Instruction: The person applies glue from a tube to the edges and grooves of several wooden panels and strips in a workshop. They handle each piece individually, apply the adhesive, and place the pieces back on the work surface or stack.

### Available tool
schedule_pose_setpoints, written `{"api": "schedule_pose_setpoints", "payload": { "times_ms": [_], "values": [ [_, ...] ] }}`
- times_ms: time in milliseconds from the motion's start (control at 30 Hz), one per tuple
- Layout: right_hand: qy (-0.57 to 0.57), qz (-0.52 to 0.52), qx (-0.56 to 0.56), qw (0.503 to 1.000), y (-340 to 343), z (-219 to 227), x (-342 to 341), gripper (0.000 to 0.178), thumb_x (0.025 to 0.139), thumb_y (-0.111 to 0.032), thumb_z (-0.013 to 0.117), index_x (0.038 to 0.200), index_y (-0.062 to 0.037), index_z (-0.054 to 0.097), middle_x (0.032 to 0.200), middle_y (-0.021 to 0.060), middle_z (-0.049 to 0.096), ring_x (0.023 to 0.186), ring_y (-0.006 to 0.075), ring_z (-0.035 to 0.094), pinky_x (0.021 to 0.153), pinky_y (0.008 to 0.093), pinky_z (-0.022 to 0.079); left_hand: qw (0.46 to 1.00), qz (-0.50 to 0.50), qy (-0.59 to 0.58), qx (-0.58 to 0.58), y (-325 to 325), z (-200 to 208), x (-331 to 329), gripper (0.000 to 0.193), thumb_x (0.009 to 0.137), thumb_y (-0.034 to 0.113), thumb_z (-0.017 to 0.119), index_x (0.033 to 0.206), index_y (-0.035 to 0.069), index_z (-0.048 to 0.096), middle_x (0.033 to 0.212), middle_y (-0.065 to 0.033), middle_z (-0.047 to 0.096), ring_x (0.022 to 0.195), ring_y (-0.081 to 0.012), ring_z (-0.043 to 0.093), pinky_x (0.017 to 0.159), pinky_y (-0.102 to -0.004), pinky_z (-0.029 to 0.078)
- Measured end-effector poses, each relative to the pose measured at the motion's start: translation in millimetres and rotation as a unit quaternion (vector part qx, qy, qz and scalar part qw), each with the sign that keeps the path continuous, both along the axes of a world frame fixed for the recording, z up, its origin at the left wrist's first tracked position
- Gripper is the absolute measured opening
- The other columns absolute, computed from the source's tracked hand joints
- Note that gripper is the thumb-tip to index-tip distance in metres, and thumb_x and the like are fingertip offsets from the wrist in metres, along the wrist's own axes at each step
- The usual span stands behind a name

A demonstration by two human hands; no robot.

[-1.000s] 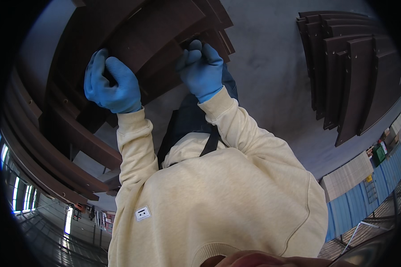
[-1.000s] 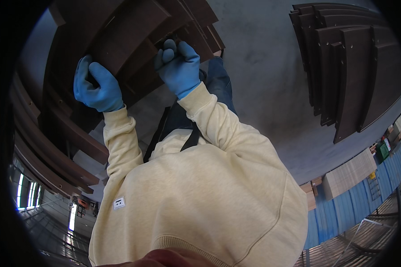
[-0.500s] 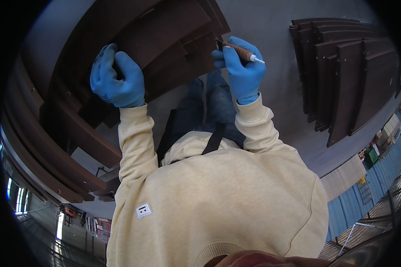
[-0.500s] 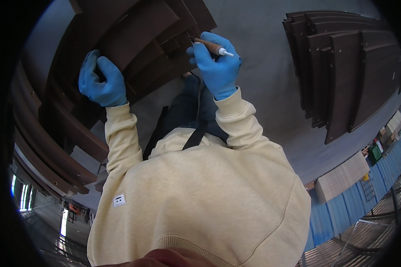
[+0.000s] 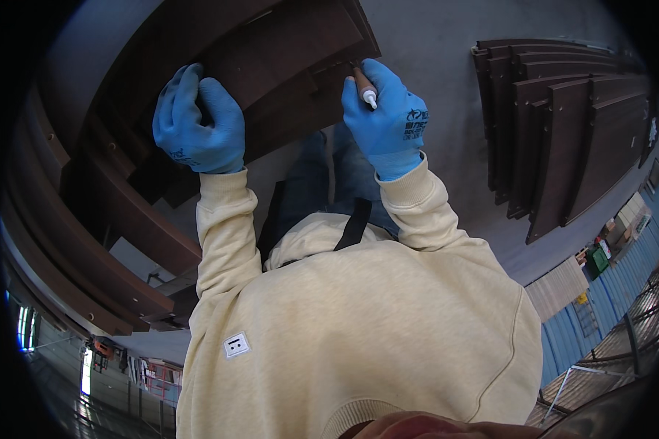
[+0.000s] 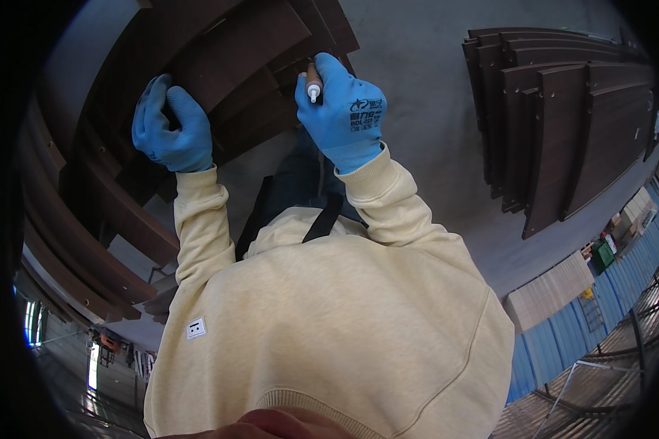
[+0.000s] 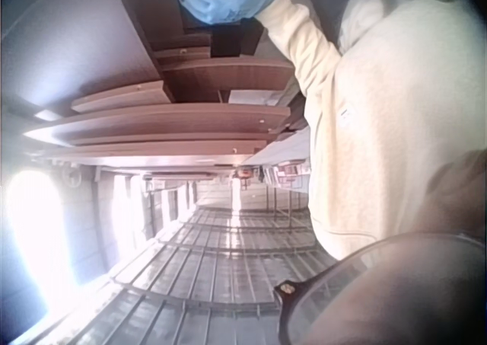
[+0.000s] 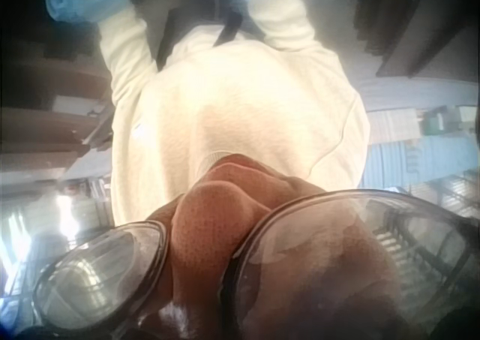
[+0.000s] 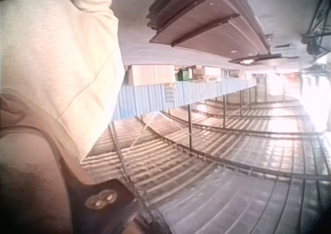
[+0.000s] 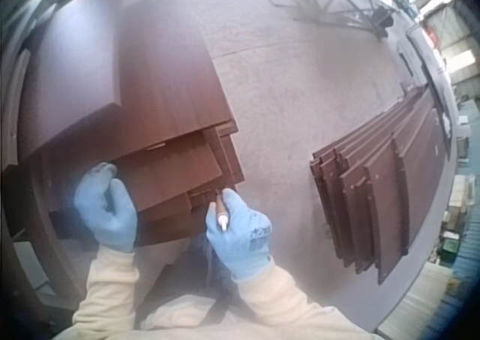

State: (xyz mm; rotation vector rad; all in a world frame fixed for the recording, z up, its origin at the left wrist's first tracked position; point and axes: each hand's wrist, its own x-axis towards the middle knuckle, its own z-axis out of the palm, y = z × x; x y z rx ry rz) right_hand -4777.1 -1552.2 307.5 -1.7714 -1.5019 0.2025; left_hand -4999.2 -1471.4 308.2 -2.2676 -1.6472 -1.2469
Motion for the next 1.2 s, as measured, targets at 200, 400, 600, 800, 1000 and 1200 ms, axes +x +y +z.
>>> {"api": "schedule_pose_setpoints", "payload": {
  "times_ms": [200,400,600,800,1000,1200],
  "values": [
    [-0.034,-0.009,-0.011,0.999,6,5,-1,0.012,0.089,-0.013,0.075,0.084,-0.0099,0.063,0.061,0.0048,0.06,0.044,0.0193,0.053,0.044,0.0283,0.043,1.0,0.0,0.004,0.002,1,-3,-1,0.015,0.089,0.01,0.066,0.094,0.001,0.077,0.089,-0.0126,0.077,0.072,-0.0237,0.072,0.067,-0.0341,0.058],
    [-0.054,0.005,-0.04,0.998,10,3,-10,0.022,0.088,-0.013,0.074,0.074,-0.0125,0.057,0.053,0.004,0.053,0.04,0.0194,0.049,0.042,0.0304,0.039,1.0,0.006,0.011,-0.024,-1,3,0,0.014,0.089,0.01,0.066,0.096,0.002,0.076,0.091,-0.0128,0.078,0.075,-0.0257,0.073,0.071,-0.0357,0.059],
    [-0.017,0.042,-0.088,0.995,6,1,-29,0.021,0.087,-0.014,0.075,0.075,-0.0128,0.058,0.05,0.0037,0.05,0.038,0.0188,0.047,0.042,0.0304,0.038,0.999,-0.008,0.03,-0.007,1,2,-2,0.015,0.089,0.009,0.067,0.102,0.004,0.073,0.091,-0.0116,0.078,0.074,-0.0258,0.074,0.073,-0.0374,0.06],
    [-0.016,0.049,-0.059,0.997,4,7,-33,0.013,0.086,-0.012,0.077,0.083,-0.0091,0.065,0.057,0.0053,0.057,0.045,0.0208,0.055,0.045,0.0317,0.043,1.0,-0.004,0.021,-0.016,-1,2,-2,0.015,0.09,0.007,0.067,0.098,-0.001,0.077,0.091,-0.0147,0.077,0.077,-0.0267,0.073,0.07,-0.0354,0.059],
    [0.109,-0.026,-0.085,0.99,-9,-1,-5,0.025,0.09,-0.008,0.078,0.111,0.0016,0.069,0.093,0.0152,0.076,0.074,0.0222,0.076,0.063,0.0305,0.062,1.0,-0.012,0.022,-0.013,1,4,-1,0.015,0.089,0.005,0.066,0.098,-0.002,0.077,0.091,-0.0153,0.077,0.076,-0.0267,0.073,0.069,-0.0346,0.059],
    [0.129,0.005,-0.08,0.988,-11,-5,8,0.024,0.089,-0.011,0.078,0.11,-0.0014,0.071,0.091,0.014,0.075,0.075,0.0256,0.074,0.069,0.0319,0.061,0.998,0.024,0.058,-0.01,-4,1,-1,0.015,0.089,0.004,0.066,0.098,-0.003,0.076,0.094,-0.0173,0.077,0.078,-0.0275,0.074,0.07,-0.0349,0.06]
  ]
}}
